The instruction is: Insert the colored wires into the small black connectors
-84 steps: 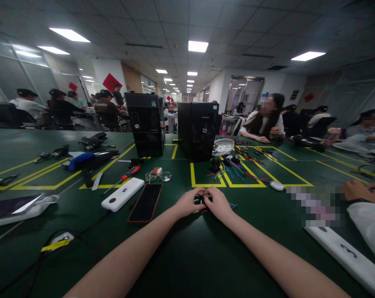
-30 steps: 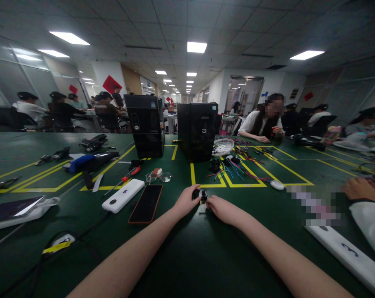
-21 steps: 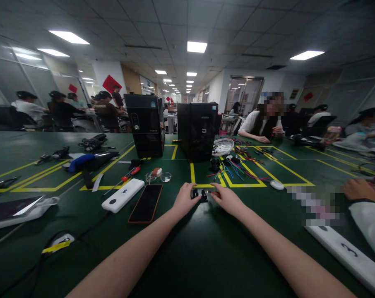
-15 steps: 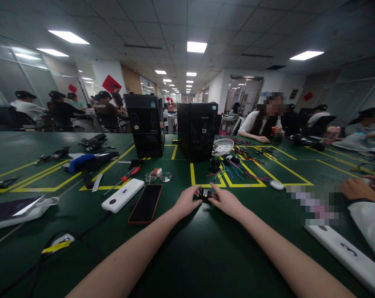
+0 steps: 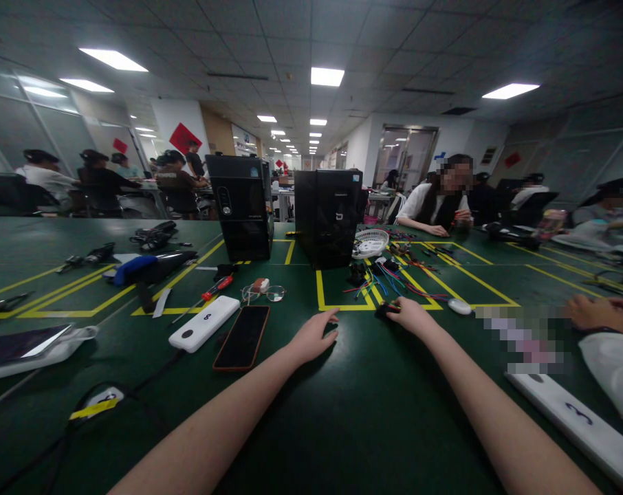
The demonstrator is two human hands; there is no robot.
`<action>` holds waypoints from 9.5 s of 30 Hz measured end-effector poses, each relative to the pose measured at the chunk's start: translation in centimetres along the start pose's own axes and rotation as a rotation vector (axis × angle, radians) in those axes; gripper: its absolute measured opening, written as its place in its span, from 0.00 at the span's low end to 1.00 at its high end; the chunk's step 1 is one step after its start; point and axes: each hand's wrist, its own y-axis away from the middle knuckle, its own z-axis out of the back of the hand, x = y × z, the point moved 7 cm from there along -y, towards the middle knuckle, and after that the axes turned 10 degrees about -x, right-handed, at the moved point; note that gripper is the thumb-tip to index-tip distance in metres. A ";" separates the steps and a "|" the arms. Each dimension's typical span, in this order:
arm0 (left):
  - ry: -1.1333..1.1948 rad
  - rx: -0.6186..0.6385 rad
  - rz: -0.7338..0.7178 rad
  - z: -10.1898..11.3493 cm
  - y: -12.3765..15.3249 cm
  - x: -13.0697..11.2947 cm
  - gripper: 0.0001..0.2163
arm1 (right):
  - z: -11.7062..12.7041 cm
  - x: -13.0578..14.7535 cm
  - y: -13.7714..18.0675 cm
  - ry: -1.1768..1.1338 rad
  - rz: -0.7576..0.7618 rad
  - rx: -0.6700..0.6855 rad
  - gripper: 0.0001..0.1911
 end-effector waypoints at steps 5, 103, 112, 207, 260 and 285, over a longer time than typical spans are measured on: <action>-0.002 0.004 0.036 0.1 -0.1 0.1 0.25 | 0.8 -8.4 -1.7 0.092 -0.244 0.036 0.16; -0.126 0.053 -0.085 0.0 -0.1 -0.8 0.12 | 3.5 -15.5 -2.1 0.064 -0.203 -0.089 0.20; -0.129 0.068 -0.079 0.1 -0.1 -1.0 0.12 | 4.1 -15.5 -1.6 -0.009 -0.273 -0.025 0.19; -0.111 0.050 -0.118 0.0 -0.1 -1.0 0.09 | 2.2 0.2 0.0 -0.102 0.239 -0.016 0.08; -0.076 0.003 -0.104 0.1 -0.1 -1.0 0.16 | 3.2 12.2 7.0 -0.225 0.611 -0.043 0.20; 0.026 -0.127 0.045 0.9 -0.9 0.2 0.08 | 1.5 13.5 8.3 -0.161 0.721 -0.045 0.15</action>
